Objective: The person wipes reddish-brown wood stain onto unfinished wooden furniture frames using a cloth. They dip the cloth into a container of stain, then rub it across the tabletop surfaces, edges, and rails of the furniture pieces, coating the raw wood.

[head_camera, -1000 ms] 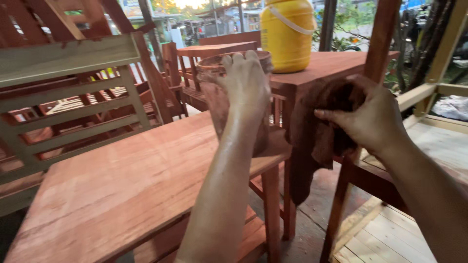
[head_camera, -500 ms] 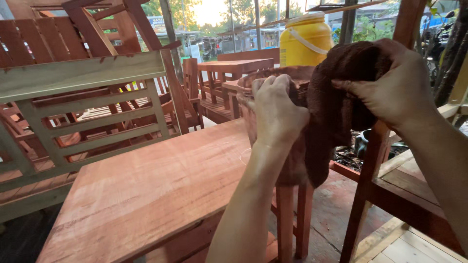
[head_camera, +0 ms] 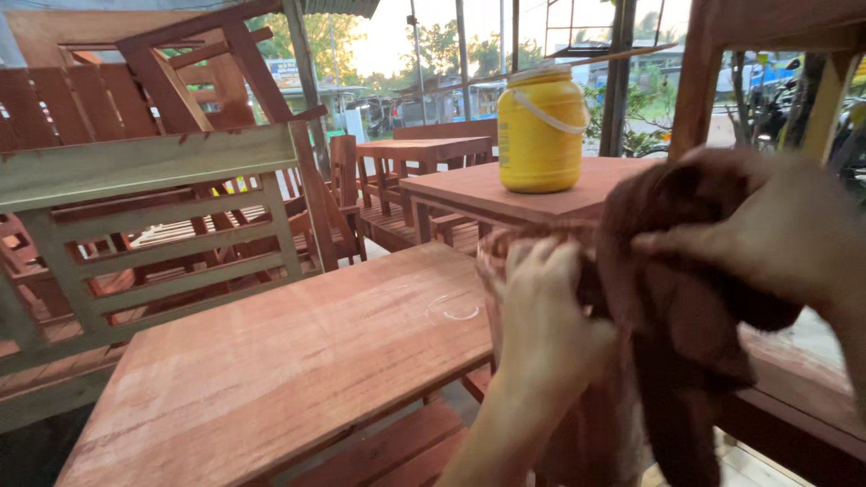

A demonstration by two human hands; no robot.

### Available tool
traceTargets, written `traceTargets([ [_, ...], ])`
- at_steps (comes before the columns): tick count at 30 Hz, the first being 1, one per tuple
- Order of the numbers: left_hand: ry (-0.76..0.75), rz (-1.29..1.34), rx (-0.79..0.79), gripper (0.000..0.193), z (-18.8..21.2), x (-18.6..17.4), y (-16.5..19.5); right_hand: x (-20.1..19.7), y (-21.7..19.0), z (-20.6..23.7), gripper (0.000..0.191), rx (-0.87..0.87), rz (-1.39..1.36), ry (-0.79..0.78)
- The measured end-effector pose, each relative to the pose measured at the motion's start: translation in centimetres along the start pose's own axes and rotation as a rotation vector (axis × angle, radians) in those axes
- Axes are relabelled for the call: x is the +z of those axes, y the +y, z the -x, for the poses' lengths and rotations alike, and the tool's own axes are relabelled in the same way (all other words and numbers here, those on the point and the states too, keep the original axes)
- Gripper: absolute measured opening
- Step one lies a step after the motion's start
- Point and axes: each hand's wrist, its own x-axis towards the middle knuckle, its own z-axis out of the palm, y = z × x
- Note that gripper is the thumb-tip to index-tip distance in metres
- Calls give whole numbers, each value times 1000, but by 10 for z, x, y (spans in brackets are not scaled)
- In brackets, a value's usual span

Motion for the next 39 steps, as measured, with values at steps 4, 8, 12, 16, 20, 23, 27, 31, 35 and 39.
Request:
traceTargets([
  [4,-112,103,-116,28,44,21,-20,19,5,18,71,302,130,-219],
  [8,-189,108,-115,30,95,44,-42,45,26,43,73,331,-25,-340],
  [12,-356,124,-181,30,159,61,-62,78,48,75,69,423,144,-534],
  [16,-640,35,-319,27,212,82,-90,109,65,101,66,394,328,-666],
  [20,-537,127,-323,21,273,106,-111,140,83,128,58,351,262,-738],
  [23,-535,214,-261,20,315,121,-133,165,98,146,55,432,252,-799],
  [27,-630,379,-261,31,366,128,-154,194,121,169,50,429,151,-810],
  [31,-796,724,-626,47,405,122,-158,218,138,195,41,481,115,-863],
  [35,-744,574,-475,58,414,113,-165,233,148,212,37,496,34,-845],
  [39,-914,528,-545,64,394,106,-184,238,156,214,34,700,-126,-853],
])
